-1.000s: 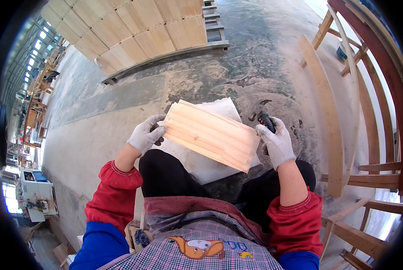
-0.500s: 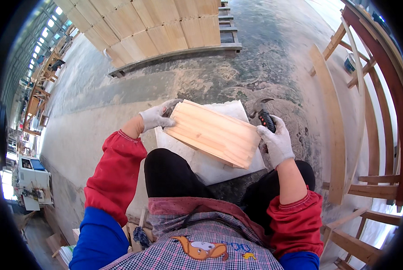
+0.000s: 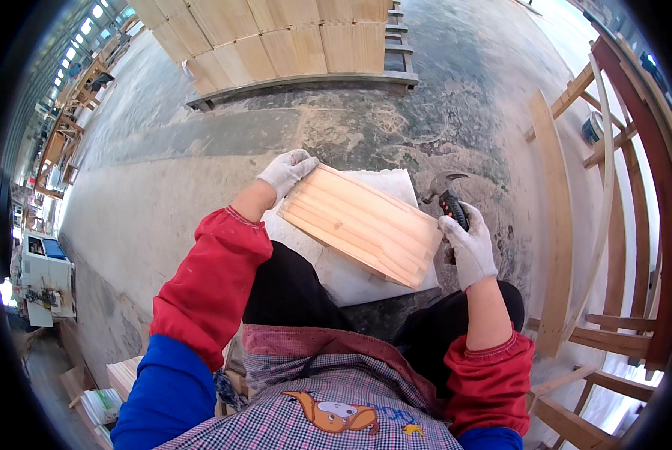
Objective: The person uses a hammer to tap a small wooden block, then wipes it with a cloth. They then assemble a larger wooden frame by fitting a flat wooden panel into it.
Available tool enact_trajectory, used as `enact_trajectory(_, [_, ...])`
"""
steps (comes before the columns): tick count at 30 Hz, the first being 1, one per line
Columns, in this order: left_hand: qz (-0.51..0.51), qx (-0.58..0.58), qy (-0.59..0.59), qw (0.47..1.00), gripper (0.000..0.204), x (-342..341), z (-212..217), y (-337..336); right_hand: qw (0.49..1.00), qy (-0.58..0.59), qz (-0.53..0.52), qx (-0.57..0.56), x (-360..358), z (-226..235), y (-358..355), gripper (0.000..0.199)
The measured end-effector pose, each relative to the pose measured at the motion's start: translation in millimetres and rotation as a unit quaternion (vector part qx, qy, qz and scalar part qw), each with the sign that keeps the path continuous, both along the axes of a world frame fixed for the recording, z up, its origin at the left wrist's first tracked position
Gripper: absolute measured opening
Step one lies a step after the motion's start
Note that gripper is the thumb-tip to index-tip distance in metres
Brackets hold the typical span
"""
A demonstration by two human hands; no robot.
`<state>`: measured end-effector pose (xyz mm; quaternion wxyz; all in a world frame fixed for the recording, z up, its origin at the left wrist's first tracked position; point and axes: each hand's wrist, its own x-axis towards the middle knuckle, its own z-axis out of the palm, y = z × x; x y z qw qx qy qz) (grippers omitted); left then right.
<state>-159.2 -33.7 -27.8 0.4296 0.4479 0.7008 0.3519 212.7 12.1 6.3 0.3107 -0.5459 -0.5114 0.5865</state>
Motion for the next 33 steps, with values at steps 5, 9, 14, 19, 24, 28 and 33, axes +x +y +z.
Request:
enact_trajectory(5, [0.044, 0.034, -0.023, 0.998, 0.025, -5.5, -24.7, 0.0, 0.997, 0.001, -0.001, 0.084, -0.6, -5.4, -1.6, 0.048])
enact_trajectory(9, [0.072, 0.098, -0.106, 0.987, 0.034, 5.5, -24.3, -23.5, 0.976, 0.046, -0.007, 0.213, -2.5, -3.8, -10.4, 0.046])
enact_trajectory(14, [0.115, 0.068, -0.050, 0.990, 0.074, 38.8, -26.2, -75.0, 0.977, 0.030, 0.051, 0.203, -31.9, 25.7, -38.3, 0.046])
enact_trajectory(19, [0.320, 0.224, -0.264, 0.882, 0.096, 102.6, -12.9, -82.6, 0.974, 0.071, 0.148, 0.154, -95.0, 59.0, -73.8, 0.050])
enact_trajectory(24, [0.337, 0.281, -0.290, 0.851, 0.096, 111.9, -30.1, -83.9, 0.925, -0.017, 0.221, 0.309, -133.0, 56.5, -83.9, 0.048])
enact_trajectory(28, [0.330, 0.271, -0.169, 0.888, 0.094, 107.4, -43.3, -83.8, 0.910, -0.103, 0.295, 0.274, -147.7, 60.7, -73.2, 0.044])
enact_trajectory(33, [0.337, 0.311, -0.279, 0.844, 0.094, 111.1, -55.2, -78.6, 0.934, -0.015, 0.214, 0.287, -152.0, 81.8, -89.0, 0.046])
